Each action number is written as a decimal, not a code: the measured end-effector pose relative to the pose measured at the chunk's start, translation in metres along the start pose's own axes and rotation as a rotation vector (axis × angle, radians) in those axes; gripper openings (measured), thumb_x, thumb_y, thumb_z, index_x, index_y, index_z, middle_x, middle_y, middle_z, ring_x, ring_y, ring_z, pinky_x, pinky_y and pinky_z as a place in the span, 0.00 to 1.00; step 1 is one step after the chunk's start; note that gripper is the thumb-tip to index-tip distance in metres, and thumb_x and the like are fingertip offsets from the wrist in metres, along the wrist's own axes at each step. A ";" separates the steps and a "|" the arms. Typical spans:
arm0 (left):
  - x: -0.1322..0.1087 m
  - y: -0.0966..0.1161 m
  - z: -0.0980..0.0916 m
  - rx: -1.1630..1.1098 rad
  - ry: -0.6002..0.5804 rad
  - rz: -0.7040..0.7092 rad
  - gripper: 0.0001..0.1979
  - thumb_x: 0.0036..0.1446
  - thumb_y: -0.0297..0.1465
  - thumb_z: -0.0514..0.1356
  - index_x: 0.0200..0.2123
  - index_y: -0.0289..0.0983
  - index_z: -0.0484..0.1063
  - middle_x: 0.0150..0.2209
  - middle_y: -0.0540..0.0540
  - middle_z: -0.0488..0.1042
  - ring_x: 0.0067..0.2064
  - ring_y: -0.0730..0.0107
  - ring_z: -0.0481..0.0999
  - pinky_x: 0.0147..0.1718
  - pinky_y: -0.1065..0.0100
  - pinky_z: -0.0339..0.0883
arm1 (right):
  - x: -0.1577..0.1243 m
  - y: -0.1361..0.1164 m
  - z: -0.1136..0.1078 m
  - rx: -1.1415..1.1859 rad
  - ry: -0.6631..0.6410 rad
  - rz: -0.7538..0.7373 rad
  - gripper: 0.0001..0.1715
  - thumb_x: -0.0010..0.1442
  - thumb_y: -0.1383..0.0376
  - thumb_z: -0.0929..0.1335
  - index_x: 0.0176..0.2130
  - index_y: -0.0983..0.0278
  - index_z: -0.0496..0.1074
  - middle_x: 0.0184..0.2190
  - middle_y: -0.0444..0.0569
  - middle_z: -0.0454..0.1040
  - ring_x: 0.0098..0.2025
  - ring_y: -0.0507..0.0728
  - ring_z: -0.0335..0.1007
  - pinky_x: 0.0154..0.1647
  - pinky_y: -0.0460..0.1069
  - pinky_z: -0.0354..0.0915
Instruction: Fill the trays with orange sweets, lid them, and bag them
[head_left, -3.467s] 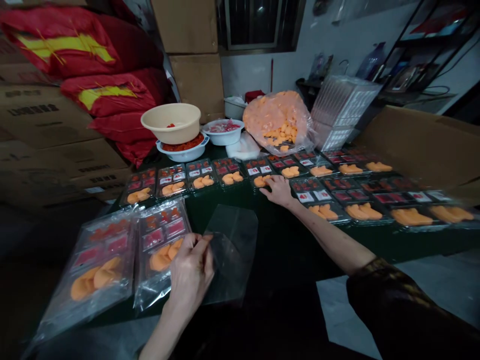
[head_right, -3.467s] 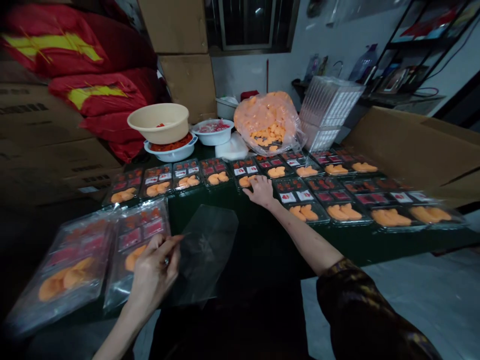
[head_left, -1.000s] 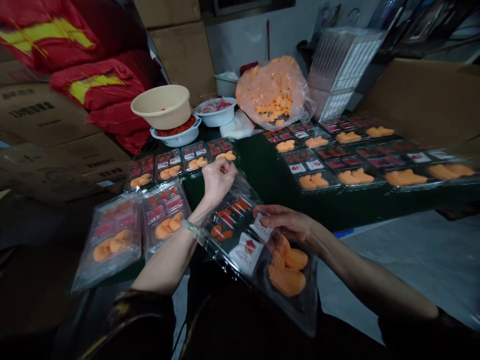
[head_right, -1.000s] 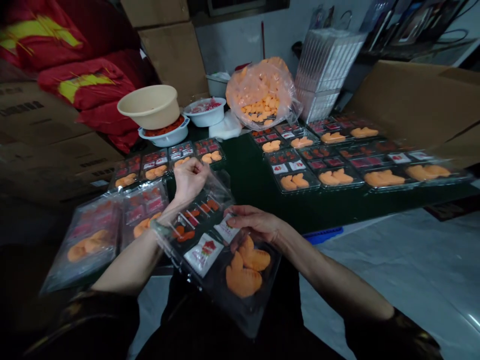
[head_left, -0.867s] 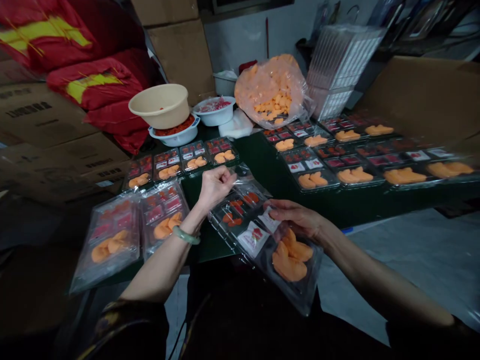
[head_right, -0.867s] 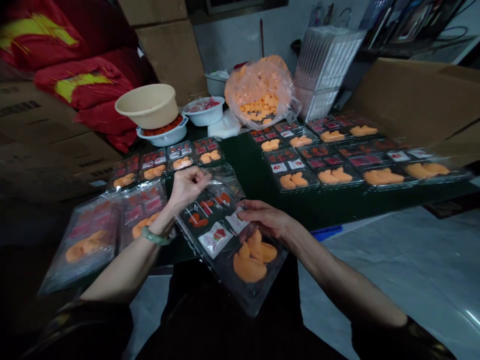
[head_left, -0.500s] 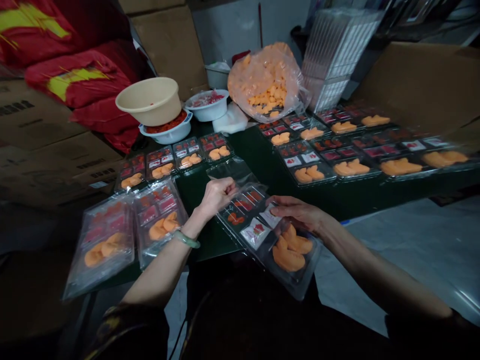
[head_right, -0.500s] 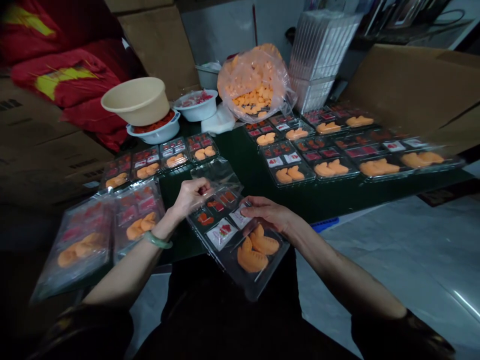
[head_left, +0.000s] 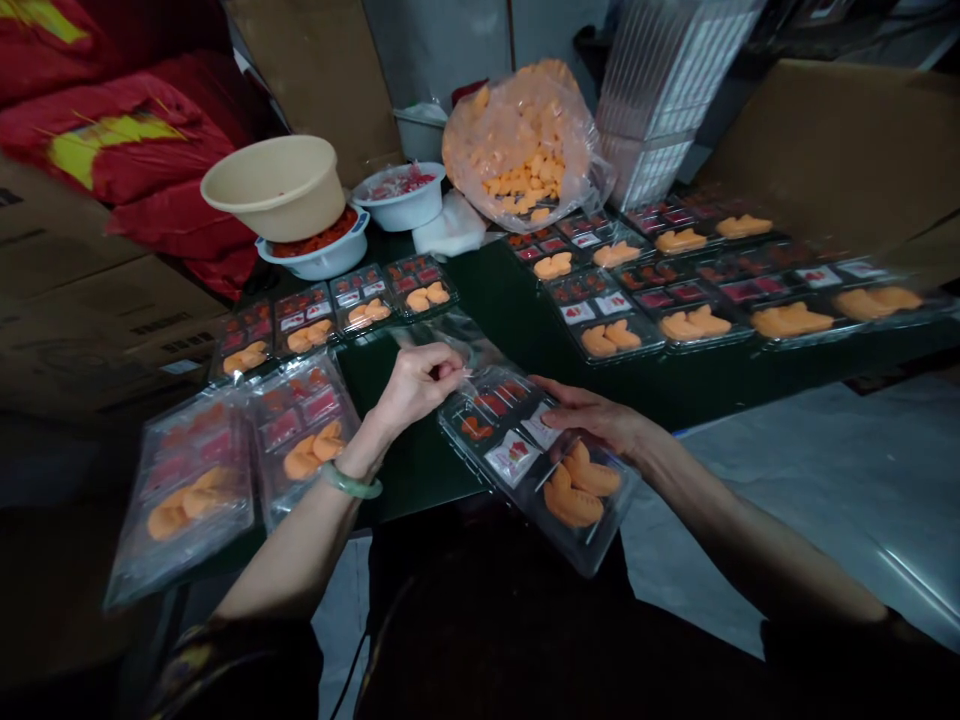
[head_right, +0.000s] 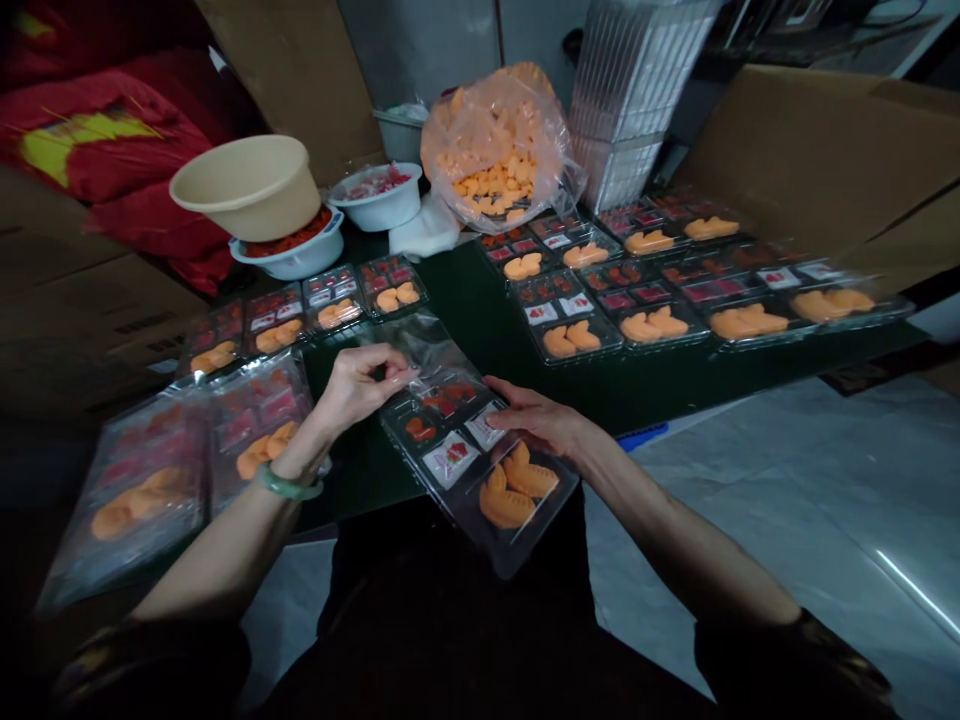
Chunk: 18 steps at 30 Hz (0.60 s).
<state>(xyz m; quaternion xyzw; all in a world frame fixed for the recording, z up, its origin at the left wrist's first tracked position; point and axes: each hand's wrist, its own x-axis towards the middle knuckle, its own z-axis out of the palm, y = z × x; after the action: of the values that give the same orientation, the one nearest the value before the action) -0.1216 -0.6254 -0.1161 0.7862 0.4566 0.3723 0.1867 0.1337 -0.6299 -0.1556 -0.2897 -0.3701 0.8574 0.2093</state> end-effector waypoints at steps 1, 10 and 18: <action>-0.001 0.000 -0.002 -0.011 -0.014 0.008 0.09 0.52 0.31 0.60 0.23 0.35 0.68 0.20 0.53 0.61 0.23 0.77 0.59 0.24 0.72 0.54 | 0.000 0.000 -0.001 0.000 0.019 0.010 0.54 0.50 0.71 0.72 0.65 0.61 0.40 0.38 0.48 0.75 0.30 0.53 0.74 0.26 0.47 0.73; -0.019 -0.022 0.007 0.036 -0.011 -0.331 0.14 0.46 0.40 0.64 0.22 0.35 0.66 0.18 0.54 0.61 0.21 0.79 0.57 0.19 0.75 0.51 | 0.002 0.004 -0.002 -0.055 -0.099 -0.019 0.42 0.51 0.69 0.71 0.62 0.59 0.55 0.44 0.49 0.74 0.32 0.53 0.75 0.29 0.47 0.73; -0.039 -0.019 0.030 -0.338 0.014 -0.571 0.18 0.47 0.40 0.62 0.16 0.35 0.63 0.16 0.52 0.64 0.18 0.80 0.59 0.18 0.76 0.53 | -0.007 0.010 0.003 -0.010 0.069 -0.041 0.47 0.48 0.69 0.72 0.63 0.60 0.51 0.35 0.45 0.76 0.25 0.51 0.73 0.23 0.44 0.70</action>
<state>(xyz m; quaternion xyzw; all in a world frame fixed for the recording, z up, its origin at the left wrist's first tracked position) -0.1220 -0.6477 -0.1645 0.5818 0.5915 0.3808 0.4082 0.1353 -0.6415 -0.1594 -0.3126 -0.3728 0.8405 0.2382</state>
